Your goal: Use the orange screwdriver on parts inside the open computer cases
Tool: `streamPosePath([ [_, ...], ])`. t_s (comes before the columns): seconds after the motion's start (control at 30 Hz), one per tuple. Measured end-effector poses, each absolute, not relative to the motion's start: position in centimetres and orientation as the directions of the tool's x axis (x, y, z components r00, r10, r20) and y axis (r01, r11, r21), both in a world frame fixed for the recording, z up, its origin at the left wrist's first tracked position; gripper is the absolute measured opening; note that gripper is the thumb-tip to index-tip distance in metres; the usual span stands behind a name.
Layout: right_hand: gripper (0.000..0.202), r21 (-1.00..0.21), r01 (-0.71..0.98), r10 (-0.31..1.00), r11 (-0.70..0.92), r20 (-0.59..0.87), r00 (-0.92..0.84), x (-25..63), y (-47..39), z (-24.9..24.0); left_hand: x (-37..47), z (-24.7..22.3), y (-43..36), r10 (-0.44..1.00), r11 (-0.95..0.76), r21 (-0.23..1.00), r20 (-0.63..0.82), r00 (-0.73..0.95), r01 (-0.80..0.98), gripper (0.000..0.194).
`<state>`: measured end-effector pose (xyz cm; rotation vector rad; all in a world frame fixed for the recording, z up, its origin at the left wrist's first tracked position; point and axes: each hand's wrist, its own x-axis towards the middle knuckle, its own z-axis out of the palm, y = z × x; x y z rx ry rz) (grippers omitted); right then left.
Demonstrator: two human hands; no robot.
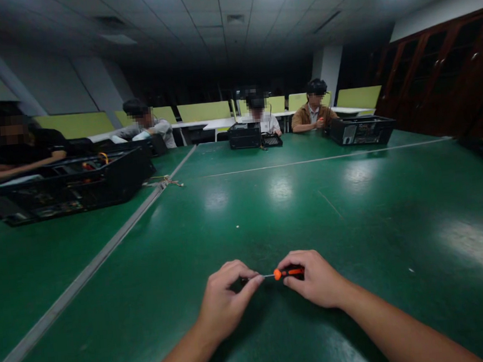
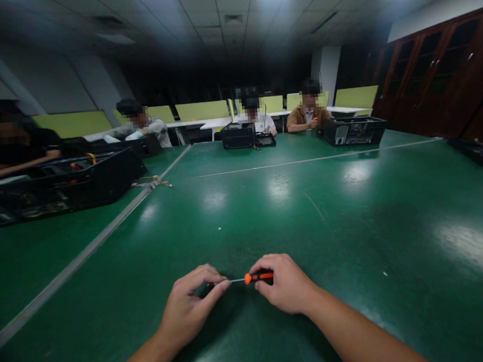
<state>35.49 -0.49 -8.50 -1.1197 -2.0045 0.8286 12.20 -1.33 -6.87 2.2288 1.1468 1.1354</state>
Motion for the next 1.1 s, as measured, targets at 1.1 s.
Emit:
streamPosePath([
  [1.1,0.017,-0.943,-0.007,0.912,0.332,0.323,-0.254,36.6,-0.6,-7.8,12.2,-7.3,-1.0,0.806,-0.591,0.5,0.324,0.496,0.633,0.015],
])
